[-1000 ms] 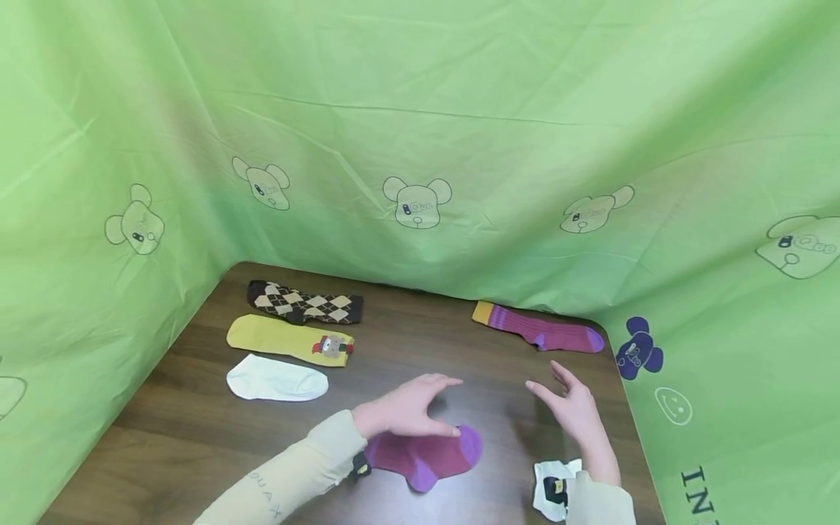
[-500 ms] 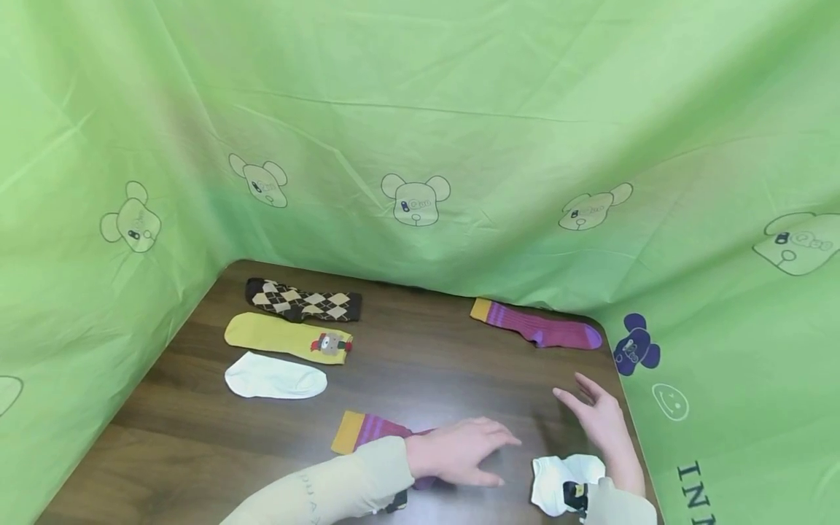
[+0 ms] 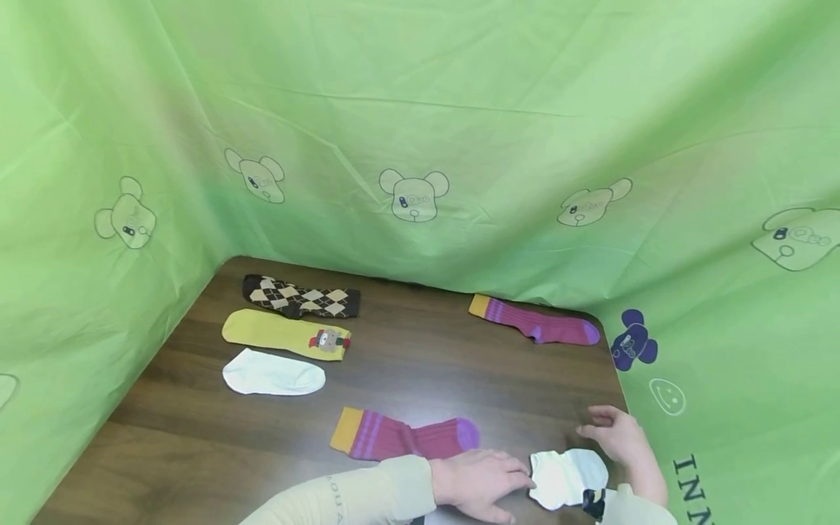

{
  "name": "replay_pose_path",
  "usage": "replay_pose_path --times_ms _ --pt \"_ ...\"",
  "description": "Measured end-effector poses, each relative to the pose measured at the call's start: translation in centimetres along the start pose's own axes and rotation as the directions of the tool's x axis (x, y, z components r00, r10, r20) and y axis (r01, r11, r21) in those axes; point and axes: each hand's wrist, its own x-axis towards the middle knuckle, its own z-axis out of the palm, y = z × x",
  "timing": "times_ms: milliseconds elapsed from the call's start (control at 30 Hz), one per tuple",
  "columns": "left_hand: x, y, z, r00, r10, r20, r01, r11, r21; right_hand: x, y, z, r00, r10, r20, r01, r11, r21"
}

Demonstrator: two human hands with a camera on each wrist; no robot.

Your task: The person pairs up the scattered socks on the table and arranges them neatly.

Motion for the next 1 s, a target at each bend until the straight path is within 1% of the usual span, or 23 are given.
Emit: replay_pose_path --times_ms 100,167,300,367,500,567,633,800,1000 --pt "-0.2 0.2 0.2 1.0 -0.011 0.019 0.012 1.0 -0.01 -0.3 0.9 0.5 0.997 0.052 0.055 -0.05 0.998 -0.026" --pt "-0.2 0.4 0.3 1.0 -0.008 0.024 0.008 1.0 -0.014 -0.6 1.3 0.9 0.994 0.075 0.075 -0.071 0.996 -0.047" --pt "-0.2 0.8 0.5 0.999 -0.008 0.032 0.009 0.999 -0.032 -1.0 1.6 1.6 0.992 0.096 0.076 -0.09 0.993 -0.078" --pt "-0.2 0.9 0.8 0.999 -0.019 0.041 0.021 0.999 -0.048 -1.0 1.5 1.9 0.992 0.105 0.067 -0.1 0.992 -0.072" --pt "-0.4 0.8 1.3 0.998 -0.035 0.047 0.037 0.998 -0.053 -0.7 1.2 2.5 0.99 0.129 0.054 -0.128 0.991 -0.026" --pt "-0.5 0.6 1.4 0.998 -0.051 0.038 0.052 0.997 -0.048 -0.6 0.9 2.8 0.989 0.136 0.049 -0.136 0.991 -0.003" --pt "-0.5 0.4 1.4 0.997 -0.074 0.031 0.076 0.996 -0.05 -0.4 0.6 3.2 0.989 0.141 0.046 -0.143 0.989 0.033" --pt "-0.6 0.0 1.2 0.991 -0.133 0.021 0.134 0.989 -0.064 -0.1 -0.3 4.1 0.99 0.128 0.053 -0.132 0.988 0.078" --pt "-0.6 -0.1 1.1 0.99 -0.138 0.011 0.139 0.99 -0.02 0.1 -0.6 4.9 0.988 0.14 0.06 -0.145 0.985 0.094"
